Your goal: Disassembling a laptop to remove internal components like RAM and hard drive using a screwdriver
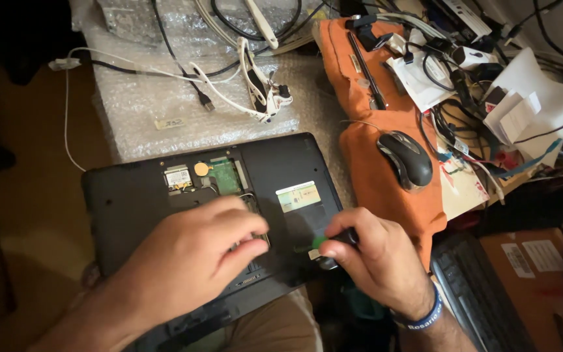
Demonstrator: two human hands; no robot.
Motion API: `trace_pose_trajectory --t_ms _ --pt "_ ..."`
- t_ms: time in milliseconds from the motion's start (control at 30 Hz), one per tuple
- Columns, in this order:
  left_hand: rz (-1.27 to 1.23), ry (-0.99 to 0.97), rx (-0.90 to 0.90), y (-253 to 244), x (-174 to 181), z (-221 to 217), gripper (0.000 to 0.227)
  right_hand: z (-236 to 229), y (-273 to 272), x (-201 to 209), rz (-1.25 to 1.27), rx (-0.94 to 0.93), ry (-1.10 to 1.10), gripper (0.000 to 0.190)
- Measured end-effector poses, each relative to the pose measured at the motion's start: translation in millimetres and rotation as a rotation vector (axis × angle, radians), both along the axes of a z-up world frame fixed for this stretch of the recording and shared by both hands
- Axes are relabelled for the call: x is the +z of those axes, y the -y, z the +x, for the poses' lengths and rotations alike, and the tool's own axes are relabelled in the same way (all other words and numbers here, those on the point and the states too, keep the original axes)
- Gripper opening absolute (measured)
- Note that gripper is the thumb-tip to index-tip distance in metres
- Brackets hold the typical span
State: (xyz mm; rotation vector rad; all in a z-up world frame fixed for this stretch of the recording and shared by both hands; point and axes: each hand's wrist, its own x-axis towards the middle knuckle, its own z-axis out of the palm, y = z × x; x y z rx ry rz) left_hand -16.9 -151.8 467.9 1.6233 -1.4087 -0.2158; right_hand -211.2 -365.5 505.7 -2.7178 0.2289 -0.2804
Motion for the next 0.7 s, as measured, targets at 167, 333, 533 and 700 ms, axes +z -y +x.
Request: trace_pose_trajectory --t_ms 167,333,533,700 --pt "0.184 -0.082 -0.285 33 2 -1 0.028 28 -18 39 -0.037 0.23 -0.089 0.024" --pt "0.112 -0.124 -0.368 48 -1 -7 0.023 47 -21 65 -0.145 0.461 -0.14 0.025" --pt "0.035 -0.14 -0.321 51 -7 -13 0.04 50 -24 63 -0.649 0.285 -0.226 0.055" --pt "-0.008 -0.093 -0.306 52 -16 -12 0.035 53 -22 59 -0.686 0.277 -0.246 0.061"
